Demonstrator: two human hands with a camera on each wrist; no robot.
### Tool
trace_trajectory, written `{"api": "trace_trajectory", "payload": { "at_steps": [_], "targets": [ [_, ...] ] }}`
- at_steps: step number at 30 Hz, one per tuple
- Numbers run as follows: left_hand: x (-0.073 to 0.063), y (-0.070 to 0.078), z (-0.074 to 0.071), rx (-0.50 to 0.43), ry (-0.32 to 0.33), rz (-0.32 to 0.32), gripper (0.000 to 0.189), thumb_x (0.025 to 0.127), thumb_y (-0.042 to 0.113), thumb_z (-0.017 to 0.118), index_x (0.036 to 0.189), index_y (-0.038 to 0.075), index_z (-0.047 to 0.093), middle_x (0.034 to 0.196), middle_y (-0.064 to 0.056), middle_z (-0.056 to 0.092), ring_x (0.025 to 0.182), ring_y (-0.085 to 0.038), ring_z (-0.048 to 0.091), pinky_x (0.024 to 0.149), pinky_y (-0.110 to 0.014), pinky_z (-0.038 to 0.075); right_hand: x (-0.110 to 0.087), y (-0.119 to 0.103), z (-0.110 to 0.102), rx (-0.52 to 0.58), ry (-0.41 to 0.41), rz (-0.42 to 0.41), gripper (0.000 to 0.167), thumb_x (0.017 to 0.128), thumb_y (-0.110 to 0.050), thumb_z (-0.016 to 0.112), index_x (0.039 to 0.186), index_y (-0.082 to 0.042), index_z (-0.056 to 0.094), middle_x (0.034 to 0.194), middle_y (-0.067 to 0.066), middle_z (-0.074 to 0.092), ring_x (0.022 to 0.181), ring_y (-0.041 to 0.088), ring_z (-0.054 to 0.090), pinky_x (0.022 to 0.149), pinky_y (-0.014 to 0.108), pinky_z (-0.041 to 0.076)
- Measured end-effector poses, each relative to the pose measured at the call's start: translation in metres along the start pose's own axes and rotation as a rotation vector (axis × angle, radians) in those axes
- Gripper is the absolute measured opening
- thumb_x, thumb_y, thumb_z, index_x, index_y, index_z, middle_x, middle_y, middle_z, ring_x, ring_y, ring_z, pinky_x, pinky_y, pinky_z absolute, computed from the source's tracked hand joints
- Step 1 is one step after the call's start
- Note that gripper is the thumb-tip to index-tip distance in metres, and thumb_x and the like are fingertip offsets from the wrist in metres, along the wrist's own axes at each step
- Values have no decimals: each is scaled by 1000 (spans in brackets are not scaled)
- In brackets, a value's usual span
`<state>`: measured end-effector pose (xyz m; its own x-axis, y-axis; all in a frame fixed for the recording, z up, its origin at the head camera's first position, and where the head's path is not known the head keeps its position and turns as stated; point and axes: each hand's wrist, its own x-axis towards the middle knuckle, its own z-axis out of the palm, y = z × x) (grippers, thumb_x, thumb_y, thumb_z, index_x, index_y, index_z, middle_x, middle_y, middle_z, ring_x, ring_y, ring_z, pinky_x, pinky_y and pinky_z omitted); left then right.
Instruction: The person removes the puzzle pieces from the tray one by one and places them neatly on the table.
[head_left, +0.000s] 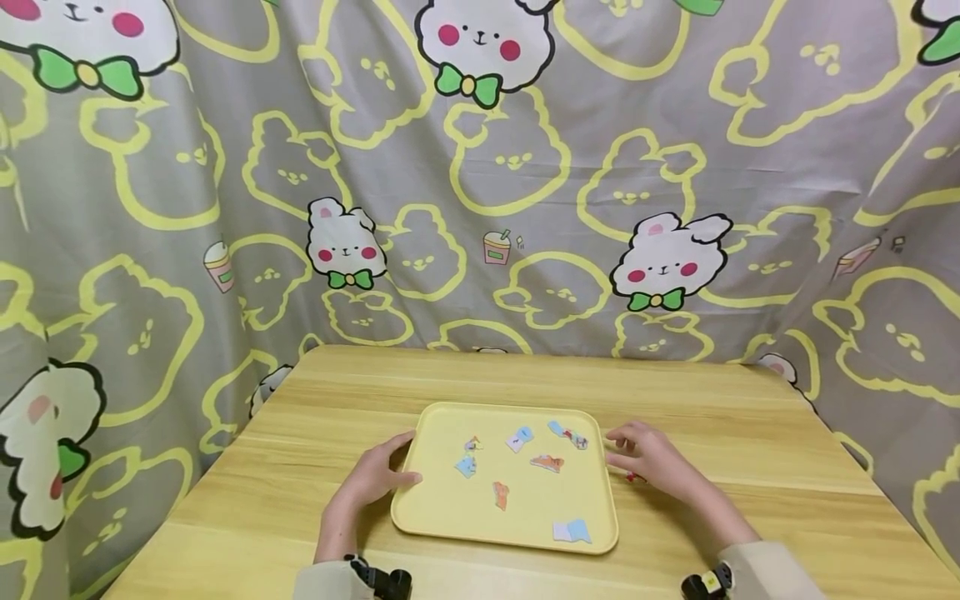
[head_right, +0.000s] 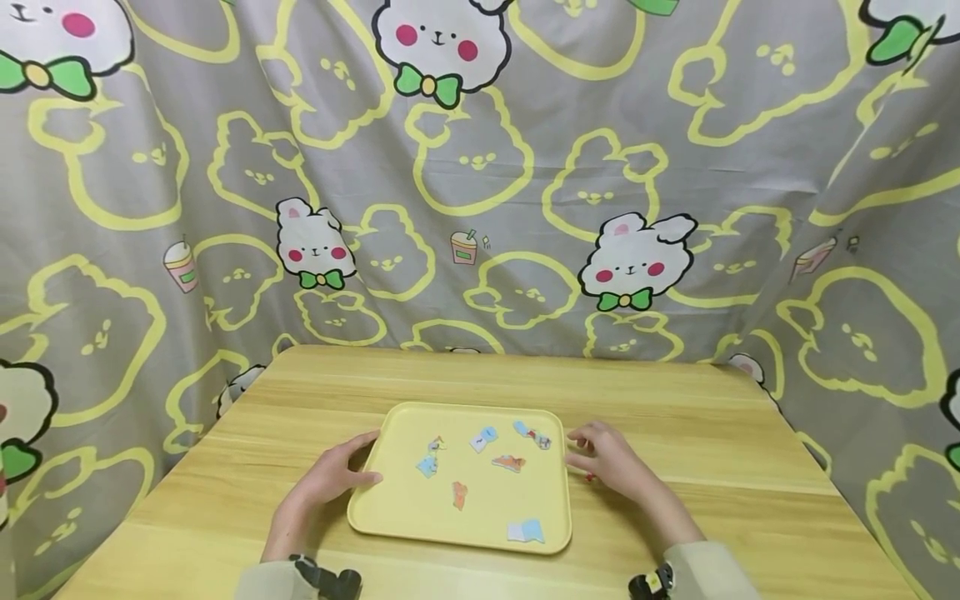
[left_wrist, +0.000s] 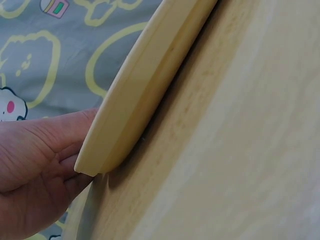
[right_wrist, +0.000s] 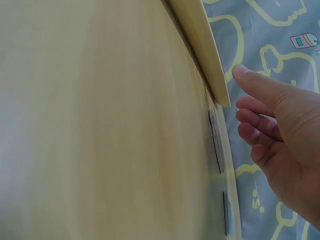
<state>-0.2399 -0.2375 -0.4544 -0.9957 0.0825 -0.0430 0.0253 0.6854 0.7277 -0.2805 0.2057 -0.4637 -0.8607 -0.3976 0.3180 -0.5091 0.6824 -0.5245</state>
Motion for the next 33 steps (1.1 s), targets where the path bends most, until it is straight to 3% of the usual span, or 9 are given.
{"api": "trace_trajectory", "payload": {
  "at_steps": [9, 17, 27, 33],
  "targets": [
    [-1, 0, 1, -1, 7, 1, 74, 81, 16, 80, 146, 7, 47, 149, -23, 46, 141, -45, 37, 115, -59, 33, 13, -8, 10, 7, -46, 24, 34, 83, -20, 77, 107, 3, 70, 86, 1, 56, 73, 5, 46, 61, 19, 43],
    [0, -1, 1, 14, 14, 4, 74, 80, 17, 80, 145, 7, 47, 148, -22, 47, 140, -44, 38, 115, -59, 33, 26, -15, 16, -79, -66, -3, 34, 84, -20, 77, 106, 4, 71, 80, 0, 51, 72, 7, 40, 60, 19, 36],
    [0, -1, 2, 3, 13, 6, 73, 81, 16, 80, 145, 7, 47, 148, -22, 47, 140, -44, 39, 115, -58, 34, 34, -17, 22, -140, -87, 7, 26, 83, -21, 77, 99, -2, 72, 82, -1, 50, 76, 10, 40, 62, 22, 37],
    [1, -1, 1, 0, 20, 10, 72, 80, 14, 80, 145, 6, 48, 147, -22, 48, 140, -43, 40, 116, -57, 33, 38, -21, 25, -199, -62, -18, 13, 83, -17, 77, 89, -6, 73, 77, -3, 50, 70, 8, 38, 59, 20, 35]
  ]
}}
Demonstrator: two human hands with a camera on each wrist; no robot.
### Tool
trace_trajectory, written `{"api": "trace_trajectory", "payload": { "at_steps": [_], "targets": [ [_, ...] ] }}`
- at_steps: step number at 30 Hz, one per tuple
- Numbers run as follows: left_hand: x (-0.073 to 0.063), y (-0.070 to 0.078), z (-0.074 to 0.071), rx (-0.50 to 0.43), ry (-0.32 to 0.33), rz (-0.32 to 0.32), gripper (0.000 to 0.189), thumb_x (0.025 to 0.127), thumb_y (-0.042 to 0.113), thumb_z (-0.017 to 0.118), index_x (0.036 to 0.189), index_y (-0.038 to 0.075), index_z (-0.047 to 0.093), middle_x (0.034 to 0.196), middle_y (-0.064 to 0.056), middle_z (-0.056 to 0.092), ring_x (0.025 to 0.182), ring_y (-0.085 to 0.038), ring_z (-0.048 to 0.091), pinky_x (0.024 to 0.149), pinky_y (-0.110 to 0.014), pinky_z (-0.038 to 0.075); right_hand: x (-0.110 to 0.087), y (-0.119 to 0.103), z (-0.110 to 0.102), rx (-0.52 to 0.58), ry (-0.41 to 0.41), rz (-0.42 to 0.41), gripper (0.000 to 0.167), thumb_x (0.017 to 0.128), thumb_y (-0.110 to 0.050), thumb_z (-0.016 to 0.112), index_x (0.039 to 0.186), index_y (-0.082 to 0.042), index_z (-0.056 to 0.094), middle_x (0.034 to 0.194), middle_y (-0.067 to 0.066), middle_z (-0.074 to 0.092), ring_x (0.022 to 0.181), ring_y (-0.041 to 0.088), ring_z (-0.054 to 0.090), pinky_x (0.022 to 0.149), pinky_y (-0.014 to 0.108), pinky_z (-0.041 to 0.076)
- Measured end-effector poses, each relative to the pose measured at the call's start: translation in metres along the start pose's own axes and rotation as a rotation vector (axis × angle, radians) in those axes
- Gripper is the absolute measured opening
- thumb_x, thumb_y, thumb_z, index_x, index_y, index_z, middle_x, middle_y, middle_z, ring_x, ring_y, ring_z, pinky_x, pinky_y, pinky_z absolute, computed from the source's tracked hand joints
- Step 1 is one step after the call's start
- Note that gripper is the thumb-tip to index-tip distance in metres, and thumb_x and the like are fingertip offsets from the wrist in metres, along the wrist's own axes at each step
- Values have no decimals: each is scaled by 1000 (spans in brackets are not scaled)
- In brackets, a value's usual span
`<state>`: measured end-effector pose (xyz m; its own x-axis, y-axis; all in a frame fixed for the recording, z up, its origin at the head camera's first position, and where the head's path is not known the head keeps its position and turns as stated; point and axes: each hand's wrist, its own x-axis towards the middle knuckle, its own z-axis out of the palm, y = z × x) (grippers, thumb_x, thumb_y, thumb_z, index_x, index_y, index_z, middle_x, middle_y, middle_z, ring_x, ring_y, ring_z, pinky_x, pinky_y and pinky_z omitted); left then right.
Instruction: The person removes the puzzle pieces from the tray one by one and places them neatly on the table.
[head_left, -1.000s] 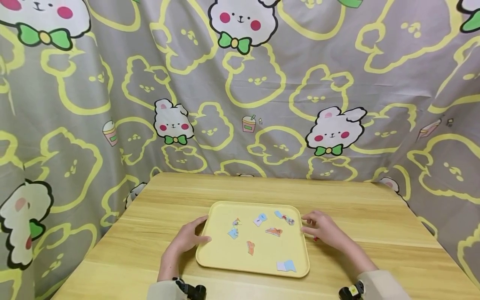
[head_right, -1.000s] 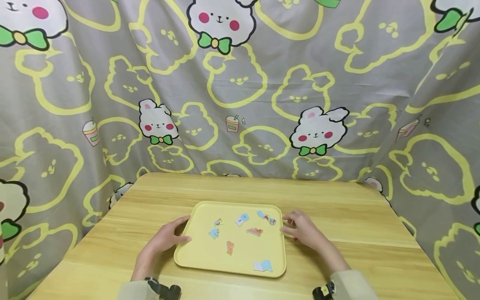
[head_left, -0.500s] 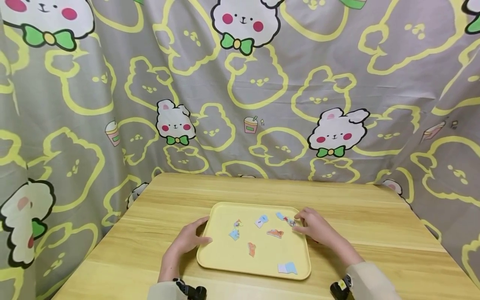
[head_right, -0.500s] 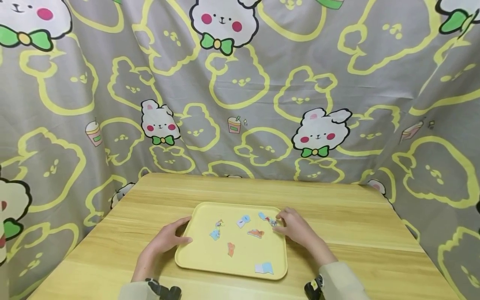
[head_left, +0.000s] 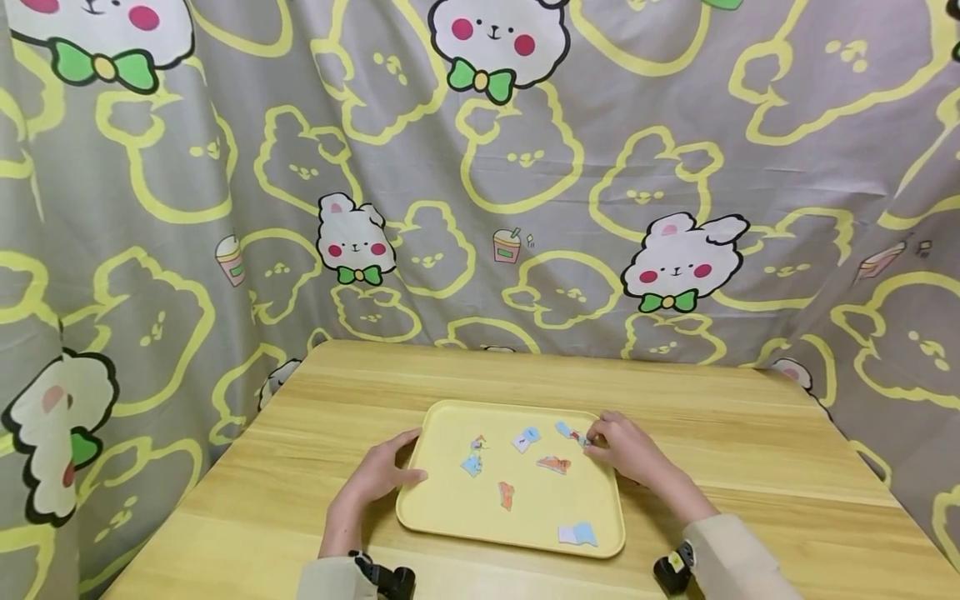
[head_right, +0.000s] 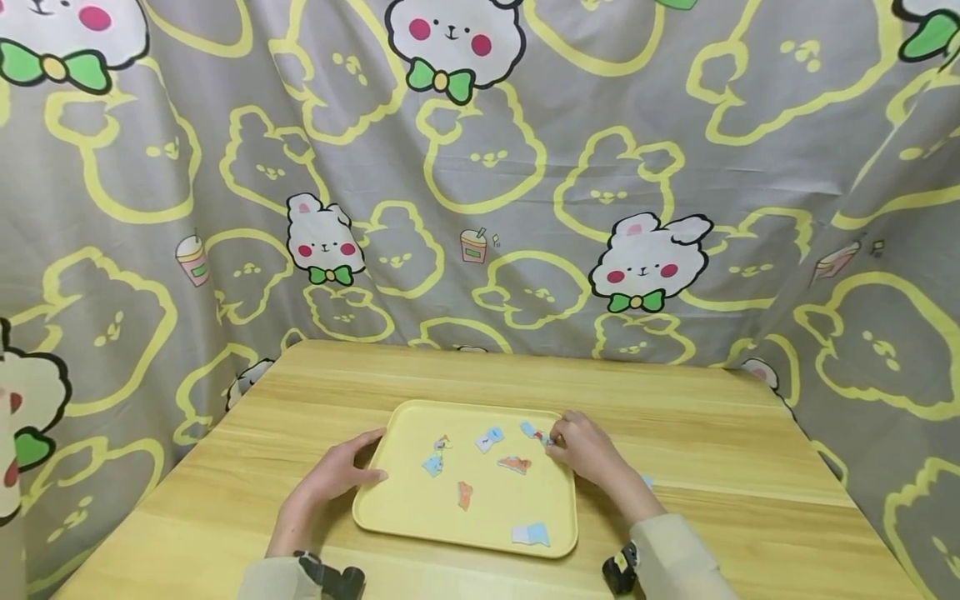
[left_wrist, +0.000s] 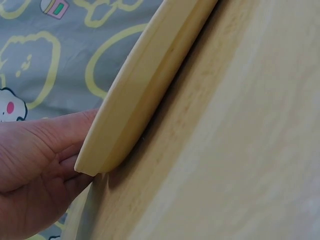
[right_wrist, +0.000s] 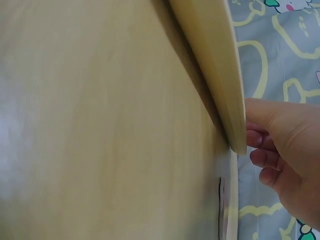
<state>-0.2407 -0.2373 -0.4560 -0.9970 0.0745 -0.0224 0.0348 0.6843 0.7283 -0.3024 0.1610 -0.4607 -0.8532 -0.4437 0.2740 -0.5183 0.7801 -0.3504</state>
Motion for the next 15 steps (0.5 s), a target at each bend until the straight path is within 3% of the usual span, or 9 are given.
{"api": "trace_trajectory", "payload": {
  "at_steps": [10, 15],
  "targets": [
    [1, 2, -1, -9, -6, -3, 71, 81, 14, 79, 145, 7, 47, 147, -23, 48, 140, -44, 39, 114, -58, 36, 2, -3, 4, -136, 91, -122, 11, 78, -9, 79, 78, -4, 70, 73, -3, 52, 66, 5, 43, 55, 17, 44],
    [-1, 2, 0, -12, -9, -8, 72, 81, 15, 79, 145, 7, 47, 148, -22, 48, 140, -44, 39, 114, -58, 35, 1, -2, 4, -161, 108, -138, 14, 75, -10, 81, 78, -5, 69, 73, -3, 52, 68, 6, 47, 57, 19, 47]
  ]
}}
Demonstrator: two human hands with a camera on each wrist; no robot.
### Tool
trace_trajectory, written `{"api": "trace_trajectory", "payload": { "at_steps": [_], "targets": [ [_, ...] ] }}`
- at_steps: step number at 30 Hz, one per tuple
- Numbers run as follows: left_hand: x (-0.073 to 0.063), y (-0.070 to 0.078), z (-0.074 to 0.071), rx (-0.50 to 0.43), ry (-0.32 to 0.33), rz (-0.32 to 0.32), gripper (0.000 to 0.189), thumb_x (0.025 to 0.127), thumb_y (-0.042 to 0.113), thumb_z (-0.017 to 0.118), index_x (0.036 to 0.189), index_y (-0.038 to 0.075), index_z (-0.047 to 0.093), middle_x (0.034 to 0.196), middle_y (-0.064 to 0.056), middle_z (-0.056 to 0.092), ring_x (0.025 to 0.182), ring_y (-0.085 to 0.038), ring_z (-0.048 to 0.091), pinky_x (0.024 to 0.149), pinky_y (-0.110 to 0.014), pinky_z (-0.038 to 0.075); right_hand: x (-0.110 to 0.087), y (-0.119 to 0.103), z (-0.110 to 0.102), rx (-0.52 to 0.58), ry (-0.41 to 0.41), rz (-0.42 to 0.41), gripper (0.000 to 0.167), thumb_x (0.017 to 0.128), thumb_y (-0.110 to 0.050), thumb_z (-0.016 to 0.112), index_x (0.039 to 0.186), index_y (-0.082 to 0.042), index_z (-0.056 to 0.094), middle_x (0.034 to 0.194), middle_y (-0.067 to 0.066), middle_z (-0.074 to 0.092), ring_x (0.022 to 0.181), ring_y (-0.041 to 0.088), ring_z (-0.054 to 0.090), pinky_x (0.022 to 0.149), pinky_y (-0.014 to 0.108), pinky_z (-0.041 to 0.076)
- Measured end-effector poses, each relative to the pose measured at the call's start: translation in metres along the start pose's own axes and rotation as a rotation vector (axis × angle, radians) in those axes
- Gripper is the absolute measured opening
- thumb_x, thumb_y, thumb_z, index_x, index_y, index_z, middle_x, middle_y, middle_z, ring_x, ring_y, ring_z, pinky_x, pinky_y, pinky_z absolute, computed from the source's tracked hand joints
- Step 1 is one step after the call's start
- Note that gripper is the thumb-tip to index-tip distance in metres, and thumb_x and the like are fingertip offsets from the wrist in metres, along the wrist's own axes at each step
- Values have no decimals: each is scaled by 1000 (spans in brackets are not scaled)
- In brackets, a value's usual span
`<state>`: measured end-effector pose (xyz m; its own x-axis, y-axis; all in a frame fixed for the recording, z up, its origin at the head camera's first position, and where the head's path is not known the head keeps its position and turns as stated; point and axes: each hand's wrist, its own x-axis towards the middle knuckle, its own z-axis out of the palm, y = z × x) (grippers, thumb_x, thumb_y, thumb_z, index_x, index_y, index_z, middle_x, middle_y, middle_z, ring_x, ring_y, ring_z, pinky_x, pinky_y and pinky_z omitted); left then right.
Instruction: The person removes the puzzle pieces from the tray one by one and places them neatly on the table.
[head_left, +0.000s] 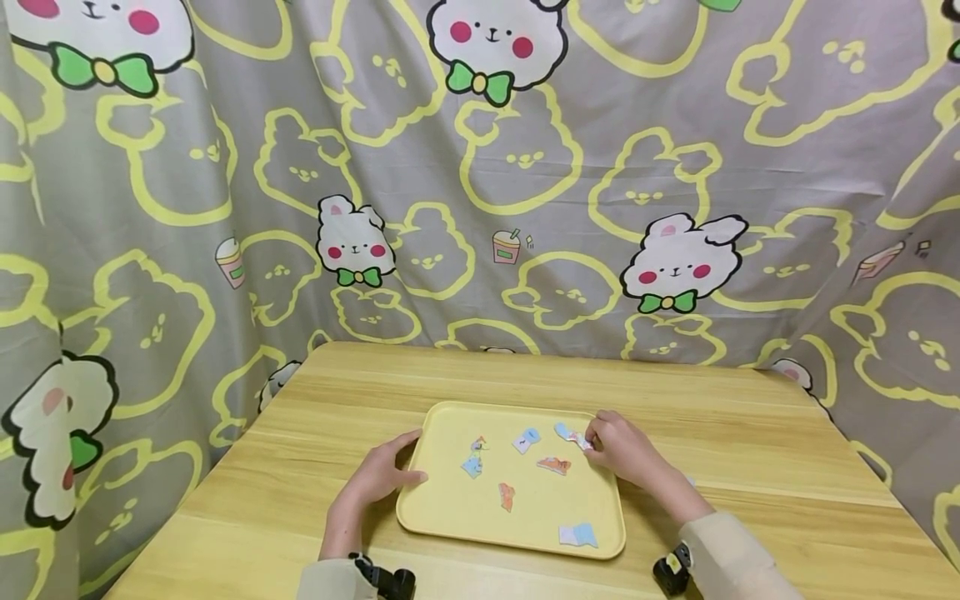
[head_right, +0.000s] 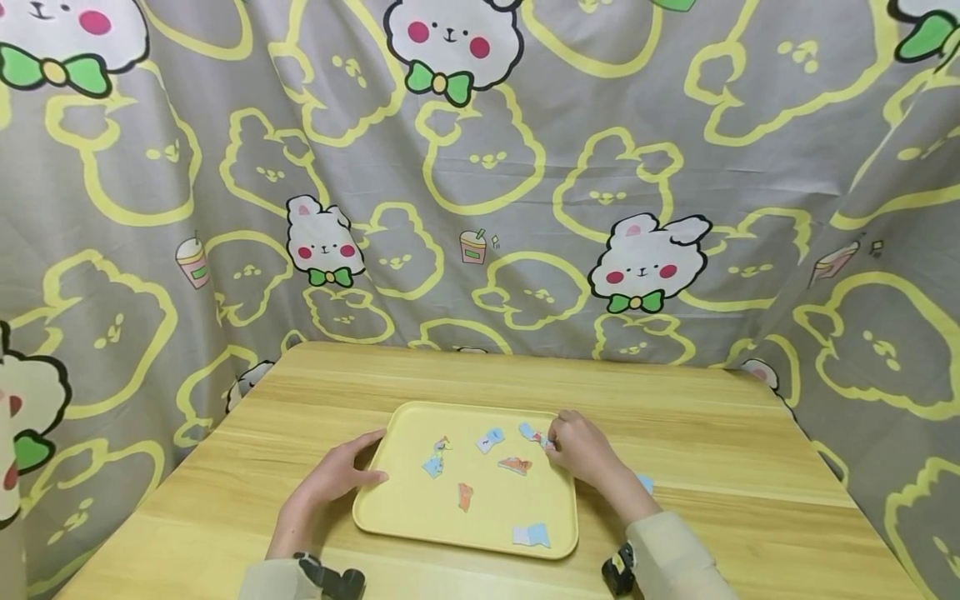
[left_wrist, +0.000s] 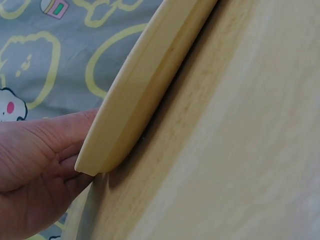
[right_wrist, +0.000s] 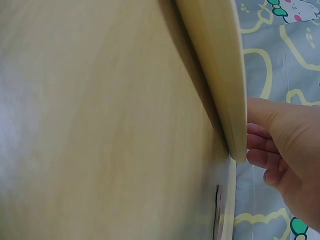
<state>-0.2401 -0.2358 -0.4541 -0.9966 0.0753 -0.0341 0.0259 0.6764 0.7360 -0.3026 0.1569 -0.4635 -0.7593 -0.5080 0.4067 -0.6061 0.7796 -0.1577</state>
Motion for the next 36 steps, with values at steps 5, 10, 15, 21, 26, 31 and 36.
{"api": "trace_trajectory", "payload": {
  "at_steps": [5, 10, 15, 21, 26, 31, 36],
  "targets": [
    [-1, -1, 0, 17, -2, 2, 72, 81, 16, 80, 145, 8, 48, 148, -22, 48, 140, -44, 39, 114, -59, 35, 0, 1, -2, 13, -18, 1, 16, 74, -12, 82, 78, -7, 68, 74, -4, 54, 69, 6, 47, 58, 19, 47],
    [-1, -1, 0, 14, 2, 4, 72, 81, 16, 80, 144, 8, 48, 147, -22, 48, 140, -44, 39, 114, -58, 34, 0, 0, -3, 97, -28, 58, 11, 78, -10, 78, 80, -8, 67, 77, -4, 56, 71, 6, 48, 58, 20, 46],
    [-1, 0, 0, 7, 3, 4, 71, 81, 15, 80, 144, 7, 49, 147, -22, 48, 140, -44, 39, 115, -58, 34, -2, 2, -2, 218, 3, 86, 10, 80, -8, 77, 81, -9, 67, 79, -4, 58, 72, 6, 50, 59, 18, 46],
    [-1, 0, 0, 10, 5, 6, 71, 81, 15, 80, 144, 7, 48, 147, -22, 48, 140, -44, 39, 115, -58, 34, -3, 2, -1, 358, 38, 61, 11, 80, -8, 79, 82, -10, 68, 79, -4, 61, 71, 3, 50, 59, 17, 46],
    [-2, -1, 1, 15, 5, 6, 71, 81, 15, 80, 144, 6, 48, 147, -23, 48, 140, -45, 38, 115, -59, 34, -5, -1, -1, 461, 52, 55, 9, 81, -9, 78, 85, -12, 70, 82, -5, 65, 73, 2, 53, 62, 18, 49],
    [-1, -1, 1, 12, 3, 3, 71, 81, 16, 80, 144, 7, 49, 147, -22, 48, 140, -44, 38, 114, -59, 34, -7, -4, -4, 553, 61, 111, 8, 82, -12, 77, 88, -14, 72, 83, -8, 66, 75, 4, 55, 64, 20, 49],
    [-1, -1, 1, 19, 4, 5, 71, 81, 16, 80, 144, 7, 49, 147, -22, 48, 140, -44, 39, 114, -59, 34, -9, -6, -9, 608, 60, 169, 9, 83, -15, 77, 90, -18, 71, 84, -8, 65, 73, 4, 53, 62, 20, 45]
  ]
}}
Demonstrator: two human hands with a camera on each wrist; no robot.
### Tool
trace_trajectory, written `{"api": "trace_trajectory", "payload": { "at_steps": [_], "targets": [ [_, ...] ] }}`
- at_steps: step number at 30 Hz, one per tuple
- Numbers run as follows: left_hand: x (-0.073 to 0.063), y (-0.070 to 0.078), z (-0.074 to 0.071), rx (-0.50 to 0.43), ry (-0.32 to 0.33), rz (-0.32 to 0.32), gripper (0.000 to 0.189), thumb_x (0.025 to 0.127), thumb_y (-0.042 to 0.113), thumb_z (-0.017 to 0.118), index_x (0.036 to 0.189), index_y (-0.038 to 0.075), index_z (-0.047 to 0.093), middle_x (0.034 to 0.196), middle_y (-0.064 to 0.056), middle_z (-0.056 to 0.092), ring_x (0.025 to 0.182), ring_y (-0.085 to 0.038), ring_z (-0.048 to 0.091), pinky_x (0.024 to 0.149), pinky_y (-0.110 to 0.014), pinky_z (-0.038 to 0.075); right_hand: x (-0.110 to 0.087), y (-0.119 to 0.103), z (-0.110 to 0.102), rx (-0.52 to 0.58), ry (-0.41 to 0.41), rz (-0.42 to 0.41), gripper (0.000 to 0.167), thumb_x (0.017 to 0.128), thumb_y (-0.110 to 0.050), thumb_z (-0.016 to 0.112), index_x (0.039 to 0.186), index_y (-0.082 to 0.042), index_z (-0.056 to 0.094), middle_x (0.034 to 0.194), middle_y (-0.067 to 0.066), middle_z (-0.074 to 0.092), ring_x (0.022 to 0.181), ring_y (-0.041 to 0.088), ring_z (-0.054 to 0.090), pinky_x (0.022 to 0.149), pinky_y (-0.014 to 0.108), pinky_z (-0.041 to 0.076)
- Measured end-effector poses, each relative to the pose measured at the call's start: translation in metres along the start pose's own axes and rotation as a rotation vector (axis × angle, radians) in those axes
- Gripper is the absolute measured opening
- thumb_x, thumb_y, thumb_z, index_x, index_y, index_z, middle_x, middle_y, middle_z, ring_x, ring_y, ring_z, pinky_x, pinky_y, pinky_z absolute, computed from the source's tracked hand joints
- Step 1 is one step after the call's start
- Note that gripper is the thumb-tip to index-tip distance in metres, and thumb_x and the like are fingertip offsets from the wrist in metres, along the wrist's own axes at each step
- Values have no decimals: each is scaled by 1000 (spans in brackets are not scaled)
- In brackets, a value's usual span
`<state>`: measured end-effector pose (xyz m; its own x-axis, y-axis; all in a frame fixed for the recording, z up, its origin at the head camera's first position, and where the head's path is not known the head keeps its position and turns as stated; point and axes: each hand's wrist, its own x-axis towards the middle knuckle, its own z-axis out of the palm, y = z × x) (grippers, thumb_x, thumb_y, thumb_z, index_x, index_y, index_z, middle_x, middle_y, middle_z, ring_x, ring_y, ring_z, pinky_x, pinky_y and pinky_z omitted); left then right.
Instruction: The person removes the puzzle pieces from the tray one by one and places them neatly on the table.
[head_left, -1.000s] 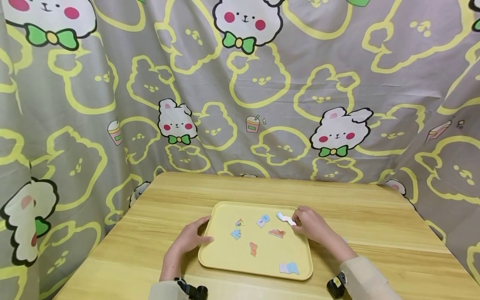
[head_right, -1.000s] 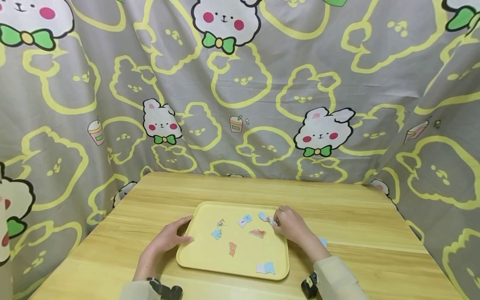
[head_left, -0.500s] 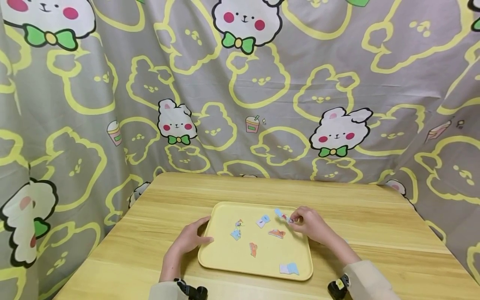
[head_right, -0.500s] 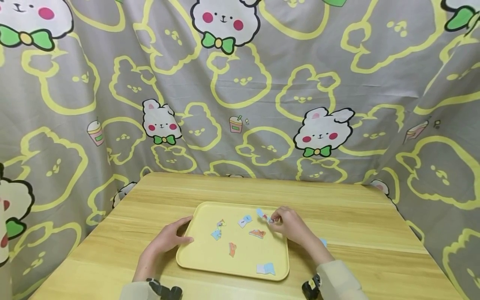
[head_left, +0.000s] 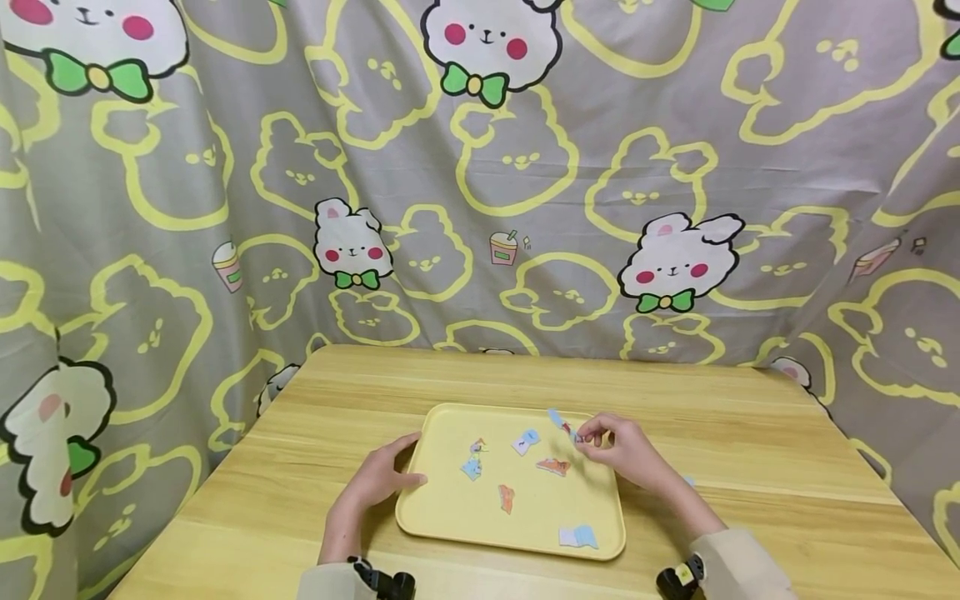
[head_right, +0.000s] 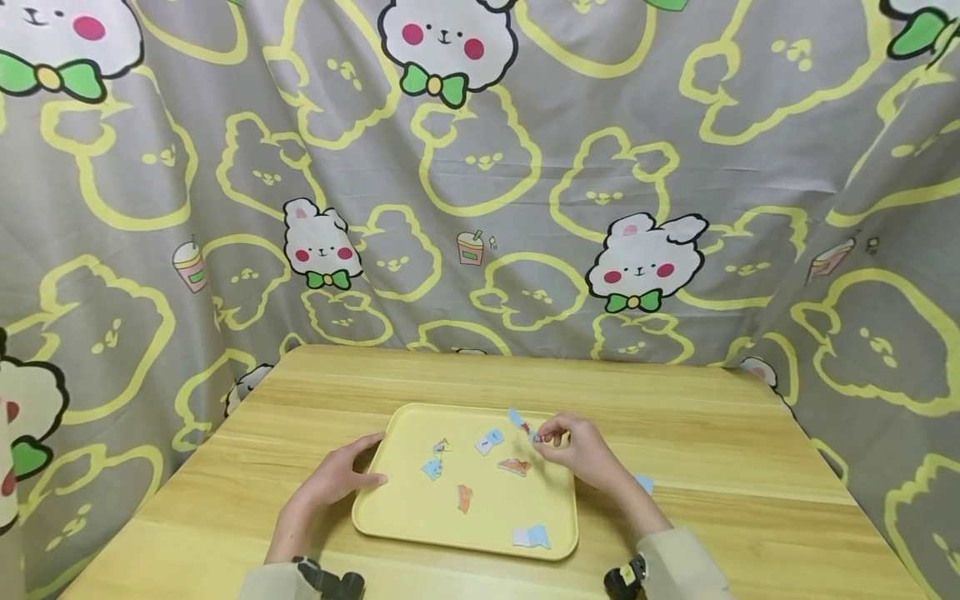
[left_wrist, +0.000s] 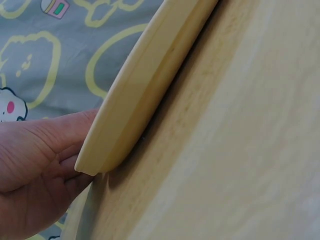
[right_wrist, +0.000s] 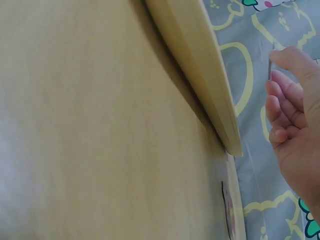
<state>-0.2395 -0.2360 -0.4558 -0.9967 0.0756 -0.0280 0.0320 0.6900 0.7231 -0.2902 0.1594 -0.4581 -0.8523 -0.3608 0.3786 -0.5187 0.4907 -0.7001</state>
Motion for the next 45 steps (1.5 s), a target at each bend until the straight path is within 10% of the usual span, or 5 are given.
{"api": "trace_trajectory", "payload": {
  "at_steps": [45],
  "targets": [
    [0, 1, -2, 1, -22, -3, 74, 81, 18, 80, 146, 7, 46, 148, -24, 46, 141, -45, 37, 115, -60, 32, -40, 15, -41, -74, 72, 48, 12, 81, -11, 77, 89, -17, 70, 76, -10, 59, 68, -1, 48, 59, 19, 41]
  ]
}}
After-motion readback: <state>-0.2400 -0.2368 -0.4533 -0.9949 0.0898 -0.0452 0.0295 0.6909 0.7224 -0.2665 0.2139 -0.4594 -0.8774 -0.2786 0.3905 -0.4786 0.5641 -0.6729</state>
